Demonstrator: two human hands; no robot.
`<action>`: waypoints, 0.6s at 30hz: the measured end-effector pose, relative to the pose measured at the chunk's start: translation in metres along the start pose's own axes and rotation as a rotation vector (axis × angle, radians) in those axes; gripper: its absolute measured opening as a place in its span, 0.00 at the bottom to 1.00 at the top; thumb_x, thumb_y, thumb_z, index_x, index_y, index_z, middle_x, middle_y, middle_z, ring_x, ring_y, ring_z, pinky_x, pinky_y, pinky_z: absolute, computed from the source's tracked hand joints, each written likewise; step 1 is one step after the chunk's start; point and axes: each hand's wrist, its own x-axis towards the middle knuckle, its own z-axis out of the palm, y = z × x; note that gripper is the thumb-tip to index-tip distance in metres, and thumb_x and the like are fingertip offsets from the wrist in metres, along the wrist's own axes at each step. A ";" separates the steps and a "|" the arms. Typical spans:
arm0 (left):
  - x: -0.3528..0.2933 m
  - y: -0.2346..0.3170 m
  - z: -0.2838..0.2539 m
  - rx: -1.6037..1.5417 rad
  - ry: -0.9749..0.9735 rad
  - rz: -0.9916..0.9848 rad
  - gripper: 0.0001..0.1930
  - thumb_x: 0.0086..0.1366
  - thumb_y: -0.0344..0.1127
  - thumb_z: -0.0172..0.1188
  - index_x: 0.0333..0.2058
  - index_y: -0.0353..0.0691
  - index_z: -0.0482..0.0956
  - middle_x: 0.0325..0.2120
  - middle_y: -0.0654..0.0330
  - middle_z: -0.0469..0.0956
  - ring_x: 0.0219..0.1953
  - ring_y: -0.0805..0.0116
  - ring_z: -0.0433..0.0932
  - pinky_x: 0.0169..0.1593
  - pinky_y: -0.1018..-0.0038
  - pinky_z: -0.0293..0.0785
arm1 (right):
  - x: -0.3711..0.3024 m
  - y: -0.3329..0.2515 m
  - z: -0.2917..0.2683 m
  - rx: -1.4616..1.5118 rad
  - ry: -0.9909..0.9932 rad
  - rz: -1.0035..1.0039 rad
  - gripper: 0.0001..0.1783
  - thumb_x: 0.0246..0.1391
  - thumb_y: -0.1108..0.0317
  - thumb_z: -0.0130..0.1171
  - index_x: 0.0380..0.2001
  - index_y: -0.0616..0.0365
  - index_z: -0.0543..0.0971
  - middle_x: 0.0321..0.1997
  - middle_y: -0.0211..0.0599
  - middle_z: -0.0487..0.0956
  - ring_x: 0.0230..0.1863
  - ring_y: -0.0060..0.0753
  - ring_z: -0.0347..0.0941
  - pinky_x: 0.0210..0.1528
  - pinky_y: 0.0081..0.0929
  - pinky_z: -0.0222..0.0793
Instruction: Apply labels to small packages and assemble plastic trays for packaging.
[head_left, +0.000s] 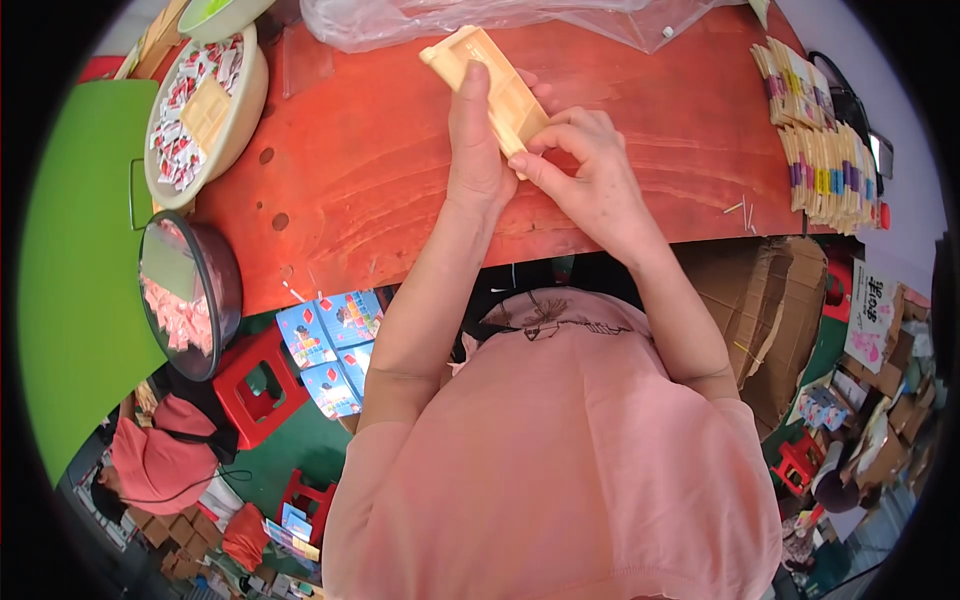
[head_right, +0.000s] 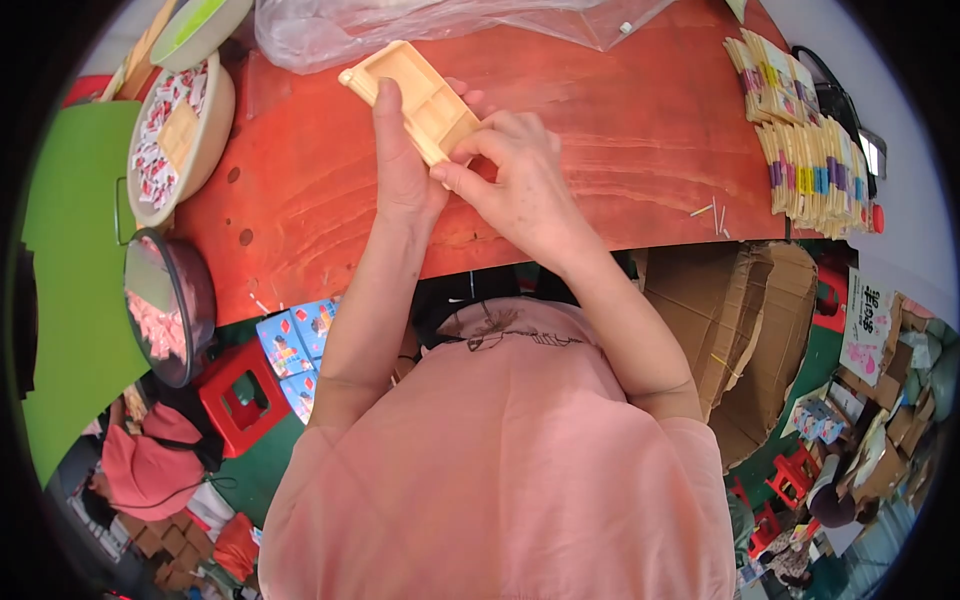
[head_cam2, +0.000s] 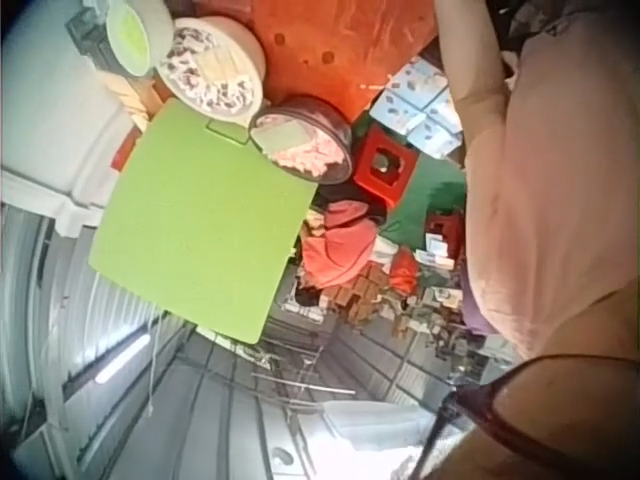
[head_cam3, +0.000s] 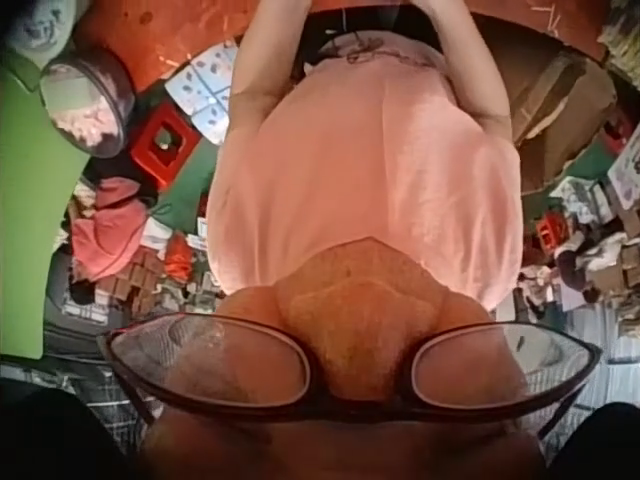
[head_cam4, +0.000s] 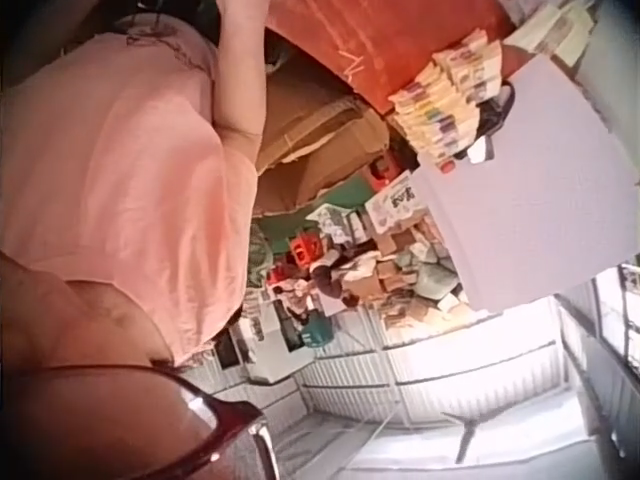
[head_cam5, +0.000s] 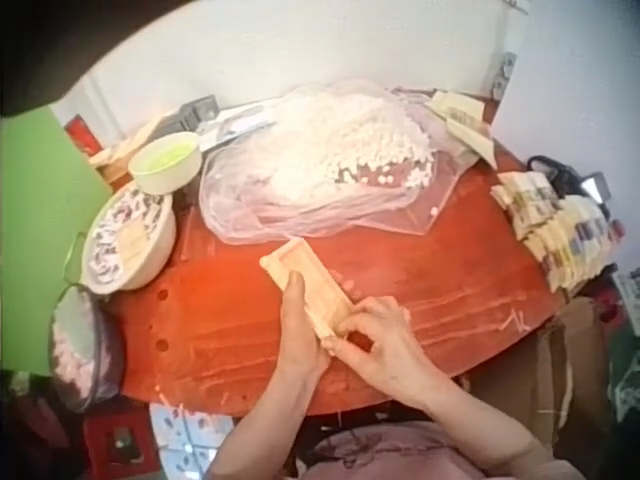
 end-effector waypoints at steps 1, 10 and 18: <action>0.005 -0.003 0.000 0.093 0.011 0.053 0.33 0.68 0.66 0.50 0.49 0.36 0.68 0.40 0.55 0.76 0.42 0.65 0.78 0.43 0.66 0.79 | 0.001 0.004 0.004 0.022 0.030 0.022 0.08 0.54 0.67 0.67 0.32 0.61 0.81 0.39 0.32 0.79 0.48 0.37 0.71 0.50 0.32 0.67; 0.032 -0.009 -0.011 0.087 -0.123 0.122 0.35 0.66 0.68 0.55 0.50 0.38 0.65 0.40 0.57 0.74 0.42 0.69 0.77 0.42 0.70 0.78 | 0.017 0.018 0.016 0.128 0.139 0.054 0.04 0.55 0.74 0.63 0.32 0.63 0.80 0.38 0.35 0.78 0.46 0.38 0.71 0.50 0.32 0.67; 0.034 -0.002 -0.008 0.065 -0.066 0.101 0.27 0.70 0.53 0.57 0.54 0.37 0.62 0.44 0.54 0.75 0.43 0.67 0.78 0.44 0.68 0.80 | 0.025 0.022 0.010 0.210 0.211 0.082 0.04 0.56 0.77 0.59 0.30 0.62 0.74 0.36 0.37 0.74 0.42 0.37 0.70 0.48 0.30 0.65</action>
